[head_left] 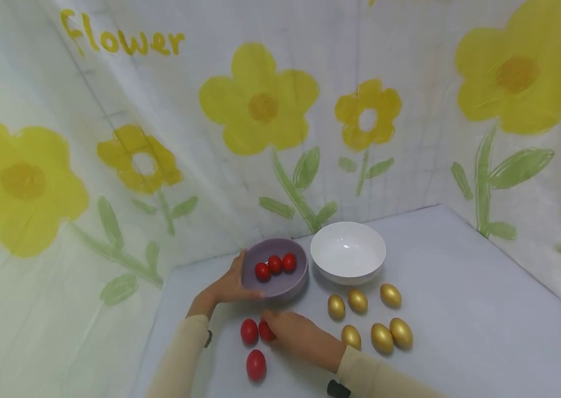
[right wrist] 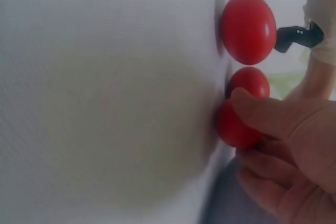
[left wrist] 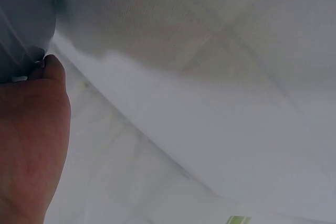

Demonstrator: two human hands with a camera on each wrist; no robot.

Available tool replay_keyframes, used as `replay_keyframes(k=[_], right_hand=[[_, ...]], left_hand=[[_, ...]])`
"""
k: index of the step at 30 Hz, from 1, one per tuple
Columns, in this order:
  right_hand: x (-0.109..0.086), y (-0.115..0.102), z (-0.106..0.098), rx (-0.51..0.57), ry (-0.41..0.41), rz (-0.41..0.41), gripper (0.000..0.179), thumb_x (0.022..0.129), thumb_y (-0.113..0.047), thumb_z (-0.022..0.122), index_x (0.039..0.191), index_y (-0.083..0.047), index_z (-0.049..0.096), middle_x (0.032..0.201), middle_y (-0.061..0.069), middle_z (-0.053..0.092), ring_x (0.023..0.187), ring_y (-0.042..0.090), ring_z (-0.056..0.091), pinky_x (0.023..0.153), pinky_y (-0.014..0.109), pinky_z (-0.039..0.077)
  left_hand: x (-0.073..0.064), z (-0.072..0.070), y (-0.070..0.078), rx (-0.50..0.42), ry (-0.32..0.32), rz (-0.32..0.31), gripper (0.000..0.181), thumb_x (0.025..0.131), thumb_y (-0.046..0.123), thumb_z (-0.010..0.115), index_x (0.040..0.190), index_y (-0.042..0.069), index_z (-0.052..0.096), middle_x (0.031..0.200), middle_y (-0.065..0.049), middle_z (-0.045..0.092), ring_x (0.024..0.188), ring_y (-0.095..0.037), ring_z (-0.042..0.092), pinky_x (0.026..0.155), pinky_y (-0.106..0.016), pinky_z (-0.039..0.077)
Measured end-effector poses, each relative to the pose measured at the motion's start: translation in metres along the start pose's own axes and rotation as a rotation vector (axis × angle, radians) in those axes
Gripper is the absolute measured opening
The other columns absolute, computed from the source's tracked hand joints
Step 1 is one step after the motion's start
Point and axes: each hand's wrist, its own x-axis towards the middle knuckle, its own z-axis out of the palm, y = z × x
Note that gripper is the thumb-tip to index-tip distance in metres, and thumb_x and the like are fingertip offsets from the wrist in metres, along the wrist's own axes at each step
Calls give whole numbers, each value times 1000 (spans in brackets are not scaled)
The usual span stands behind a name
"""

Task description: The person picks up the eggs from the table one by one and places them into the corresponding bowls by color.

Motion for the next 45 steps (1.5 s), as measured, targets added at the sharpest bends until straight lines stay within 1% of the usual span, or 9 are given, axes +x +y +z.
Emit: replay_keyframes(k=[6, 11, 15, 18, 20, 23, 29, 35, 45], right_hand=[[4, 4, -4, 49, -20, -41, 47, 87, -23, 89, 128, -22, 67, 96, -15, 68, 81, -3, 59, 77, 17, 55], [-1, 5, -30, 129, -26, -69, 36, 88, -28, 89, 121, -24, 75, 90, -19, 67, 81, 0, 60, 73, 16, 52], [3, 13, -68, 204, 53, -99, 40, 91, -33, 86, 126, -20, 75, 101, -13, 73, 89, 7, 65, 78, 20, 54], [18, 25, -88, 223, 125, -61, 48, 91, -35, 86, 132, -14, 72, 116, -5, 76, 100, 11, 68, 86, 24, 58], [31, 33, -92, 201, 156, -25, 49, 90, -33, 87, 130, -10, 70, 119, 1, 76, 102, 14, 69, 87, 26, 59], [52, 43, -86, 140, 172, 11, 47, 88, -29, 90, 125, -7, 71, 112, 2, 77, 96, 13, 67, 83, 27, 58], [80, 40, -64, 29, 103, 73, 28, 86, -22, 90, 104, -10, 73, 85, -3, 69, 78, 12, 60, 72, 26, 56], [84, 30, -52, 4, 55, 130, 21, 88, -17, 89, 103, -9, 76, 85, -2, 69, 78, 13, 60, 74, 25, 58], [87, 35, -51, 48, 90, 156, 31, 86, -16, 91, 111, -7, 75, 93, 2, 72, 85, 15, 63, 83, 32, 61]], left_hand=[[1, -3, 0, -2, -5, -9, 144, 73, 57, 91, 170, 14, -7, 174, -12, 11, 156, -37, 27, 119, -61, 36], [2, -2, -3, 1, -5, -5, 146, 72, 60, 91, 170, 13, -7, 174, -13, 10, 155, -38, 27, 119, -62, 36], [4, 1, -5, -1, -5, 13, 146, 72, 60, 91, 170, 11, -6, 174, -15, 11, 156, -37, 26, 121, -60, 34], [2, 1, -5, -15, -19, -3, 146, 72, 62, 90, 170, 14, -6, 175, -12, 10, 156, -35, 25, 120, -59, 36], [1, 2, -5, -24, -31, -19, 146, 72, 64, 90, 170, 16, -7, 175, -11, 10, 156, -35, 26, 119, -59, 38], [-1, 2, -4, -28, -36, -31, 148, 71, 64, 90, 170, 18, -8, 175, -9, 9, 156, -33, 26, 120, -59, 37], [0, 0, -2, -40, -9, 7, 146, 73, 62, 90, 170, 14, -7, 177, -10, 5, 159, -34, 21, 122, -60, 32], [-2, 3, -3, -60, -28, -14, 147, 72, 62, 91, 170, 15, -8, 177, -10, 4, 159, -35, 19, 123, -60, 31], [-1, -1, 0, -46, -21, -29, 148, 72, 63, 91, 170, 17, -9, 177, -10, 4, 160, -33, 18, 125, -58, 28]])
